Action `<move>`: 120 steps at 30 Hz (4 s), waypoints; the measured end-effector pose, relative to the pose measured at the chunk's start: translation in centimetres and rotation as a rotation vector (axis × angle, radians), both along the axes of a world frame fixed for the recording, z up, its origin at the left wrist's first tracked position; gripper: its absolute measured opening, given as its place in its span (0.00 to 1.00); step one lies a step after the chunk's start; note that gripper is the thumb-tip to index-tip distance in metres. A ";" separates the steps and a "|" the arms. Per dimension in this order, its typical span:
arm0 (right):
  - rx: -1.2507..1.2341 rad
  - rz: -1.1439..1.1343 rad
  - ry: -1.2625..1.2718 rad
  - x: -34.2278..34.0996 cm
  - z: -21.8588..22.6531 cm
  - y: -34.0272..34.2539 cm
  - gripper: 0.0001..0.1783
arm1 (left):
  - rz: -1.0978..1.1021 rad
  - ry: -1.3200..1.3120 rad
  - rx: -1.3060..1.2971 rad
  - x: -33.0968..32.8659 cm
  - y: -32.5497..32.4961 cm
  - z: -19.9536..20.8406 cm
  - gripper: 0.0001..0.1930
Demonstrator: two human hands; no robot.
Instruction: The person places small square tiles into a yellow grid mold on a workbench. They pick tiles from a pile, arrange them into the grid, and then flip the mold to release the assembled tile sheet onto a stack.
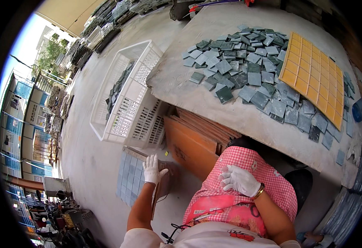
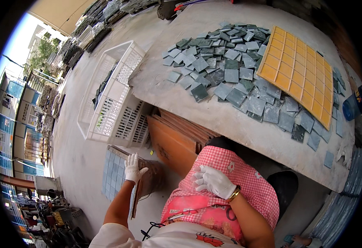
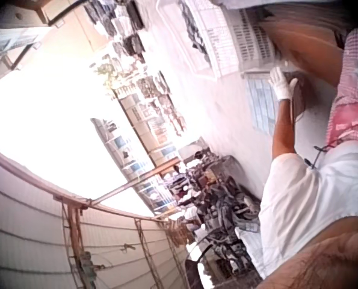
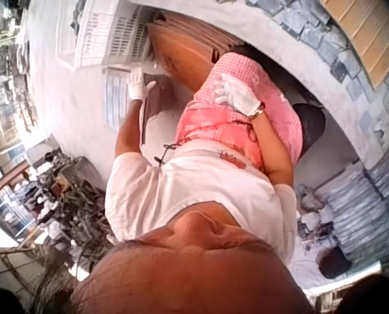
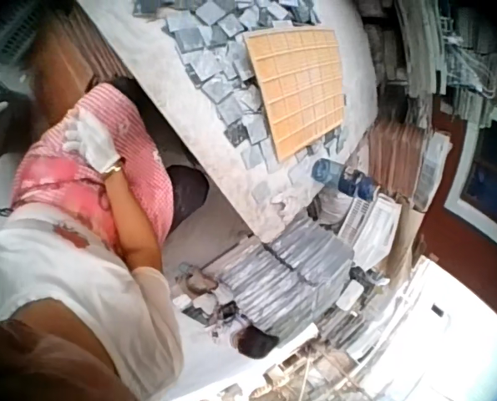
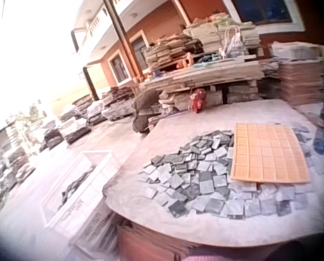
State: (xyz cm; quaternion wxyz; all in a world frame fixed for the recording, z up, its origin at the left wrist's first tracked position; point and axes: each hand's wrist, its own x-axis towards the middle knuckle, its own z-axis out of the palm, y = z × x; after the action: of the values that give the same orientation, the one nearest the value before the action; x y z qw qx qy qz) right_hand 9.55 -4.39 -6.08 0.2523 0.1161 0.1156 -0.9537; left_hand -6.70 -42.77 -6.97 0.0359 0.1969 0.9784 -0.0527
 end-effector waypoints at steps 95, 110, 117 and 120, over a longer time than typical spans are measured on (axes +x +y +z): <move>2.663 -0.214 -0.211 -14.1 7.2 44.3 0.43 | -0.204 -0.022 0.418 -27.1 46.4 8.8 0.33; 1.781 -0.893 0.368 -15.9 8.0 35.5 0.25 | -0.914 -0.365 1.046 -13.6 54.4 14.6 0.23; 2.417 -0.580 0.172 -18.5 7.1 40.0 0.31 | -0.423 0.069 0.400 -22.2 53.2 9.6 0.32; 2.648 -0.492 0.127 -21.2 7.0 38.3 0.35 | -0.471 0.123 0.349 -19.7 54.3 8.0 0.29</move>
State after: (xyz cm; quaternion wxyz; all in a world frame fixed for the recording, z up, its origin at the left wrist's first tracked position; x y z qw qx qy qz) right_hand -11.65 33.93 0.90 -0.2305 0.2441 0.9299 -0.1500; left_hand -26.38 11.58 1.07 -0.0709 0.4180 0.9004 0.0977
